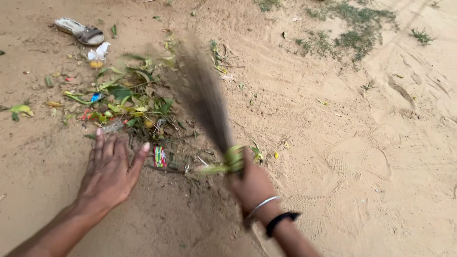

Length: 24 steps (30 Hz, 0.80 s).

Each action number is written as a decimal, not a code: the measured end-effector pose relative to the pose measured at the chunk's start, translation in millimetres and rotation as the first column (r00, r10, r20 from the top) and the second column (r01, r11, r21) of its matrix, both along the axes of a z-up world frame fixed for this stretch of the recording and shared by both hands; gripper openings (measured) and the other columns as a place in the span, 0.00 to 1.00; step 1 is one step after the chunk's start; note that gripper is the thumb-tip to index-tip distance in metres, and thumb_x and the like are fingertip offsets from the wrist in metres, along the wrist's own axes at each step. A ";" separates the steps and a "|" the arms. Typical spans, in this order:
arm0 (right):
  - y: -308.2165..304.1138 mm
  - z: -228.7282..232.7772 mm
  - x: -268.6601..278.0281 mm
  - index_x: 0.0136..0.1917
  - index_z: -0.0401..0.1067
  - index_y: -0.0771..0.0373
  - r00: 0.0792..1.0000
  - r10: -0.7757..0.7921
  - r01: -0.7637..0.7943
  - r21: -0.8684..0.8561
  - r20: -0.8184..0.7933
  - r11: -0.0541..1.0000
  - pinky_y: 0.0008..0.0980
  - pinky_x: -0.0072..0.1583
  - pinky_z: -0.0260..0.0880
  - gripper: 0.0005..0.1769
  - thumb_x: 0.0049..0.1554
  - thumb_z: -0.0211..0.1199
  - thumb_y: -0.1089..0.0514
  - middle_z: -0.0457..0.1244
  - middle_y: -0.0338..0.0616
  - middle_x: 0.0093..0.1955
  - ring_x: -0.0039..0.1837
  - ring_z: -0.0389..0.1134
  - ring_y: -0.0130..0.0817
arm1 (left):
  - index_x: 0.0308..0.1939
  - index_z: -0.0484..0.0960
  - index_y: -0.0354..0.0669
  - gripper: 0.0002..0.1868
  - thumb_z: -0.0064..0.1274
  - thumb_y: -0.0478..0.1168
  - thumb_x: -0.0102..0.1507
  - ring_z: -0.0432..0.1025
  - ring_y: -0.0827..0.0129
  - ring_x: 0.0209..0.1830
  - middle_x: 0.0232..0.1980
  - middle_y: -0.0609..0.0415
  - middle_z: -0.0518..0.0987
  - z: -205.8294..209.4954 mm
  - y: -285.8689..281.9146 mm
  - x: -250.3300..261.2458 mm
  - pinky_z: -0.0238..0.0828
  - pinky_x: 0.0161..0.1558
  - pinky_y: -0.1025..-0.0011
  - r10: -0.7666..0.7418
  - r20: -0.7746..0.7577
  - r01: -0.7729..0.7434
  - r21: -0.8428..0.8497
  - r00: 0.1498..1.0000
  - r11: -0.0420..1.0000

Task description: The person sweeps leaves and dirt across a patch of ground into a pile using a handheld broom.

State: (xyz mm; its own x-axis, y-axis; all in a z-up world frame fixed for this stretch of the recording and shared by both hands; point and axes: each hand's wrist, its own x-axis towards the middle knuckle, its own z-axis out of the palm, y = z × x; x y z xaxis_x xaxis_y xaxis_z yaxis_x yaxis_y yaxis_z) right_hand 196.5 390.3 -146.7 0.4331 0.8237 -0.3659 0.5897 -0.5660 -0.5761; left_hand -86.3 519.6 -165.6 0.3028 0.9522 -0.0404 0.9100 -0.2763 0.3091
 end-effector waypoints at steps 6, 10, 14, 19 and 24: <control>14.7 -39.5 94.4 0.67 0.64 0.62 0.824 -0.435 0.528 0.212 -0.363 0.823 0.42 0.40 0.72 0.28 0.54 0.61 0.58 0.67 0.46 0.40 0.38 0.68 0.38 | 0.75 0.52 0.30 0.50 0.18 0.72 0.66 0.32 0.43 0.82 0.79 0.34 0.48 9.7 11.7 -25.0 0.32 0.76 0.48 0.007 -0.056 -0.005 0.034 0.998 0.999; 61.2 -71.0 54.4 0.57 0.65 0.60 0.789 -0.538 0.555 -0.031 -0.296 0.831 0.42 0.49 0.74 0.22 0.54 0.65 0.49 0.67 0.47 0.42 0.45 0.70 0.38 | 0.75 0.52 0.30 0.50 0.18 0.71 0.67 0.33 0.41 0.82 0.79 0.34 0.49 5.9 11.9 -46.9 0.33 0.75 0.47 0.014 -0.103 -0.009 0.047 0.995 0.999; 75.5 -44.4 -56.6 0.72 0.57 0.52 0.943 -0.134 0.140 -0.001 -0.303 0.990 0.41 0.48 0.77 0.33 0.55 0.60 0.51 0.69 0.47 0.47 0.46 0.72 0.39 | 0.75 0.53 0.31 0.50 0.19 0.71 0.66 0.34 0.40 0.80 0.79 0.34 0.48 -3.0 12.3 -44.6 0.32 0.75 0.48 0.042 -0.092 -0.039 0.031 0.995 0.999; 26.7 11.5 -41.6 0.77 0.50 0.53 0.982 -0.070 0.072 0.004 -0.175 0.997 0.36 0.43 0.74 0.38 0.59 0.61 0.48 0.69 0.48 0.45 0.41 0.71 0.37 | 0.75 0.52 0.30 0.51 0.16 0.73 0.67 0.32 0.43 0.83 0.79 0.33 0.49 -7.4 16.0 -26.1 0.31 0.77 0.49 0.003 -0.122 0.002 0.037 0.992 0.999; 28.4 -5.1 -39.3 0.69 0.59 0.62 0.873 -0.400 0.425 0.032 -0.280 0.905 0.36 0.45 0.74 0.28 0.58 0.62 0.56 0.69 0.49 0.47 0.41 0.71 0.36 | 0.75 0.52 0.34 0.50 0.14 0.73 0.66 0.30 0.47 0.83 0.80 0.36 0.47 4.0 11.3 -25.1 0.28 0.77 0.50 0.017 -0.120 -0.019 -0.013 0.993 1.000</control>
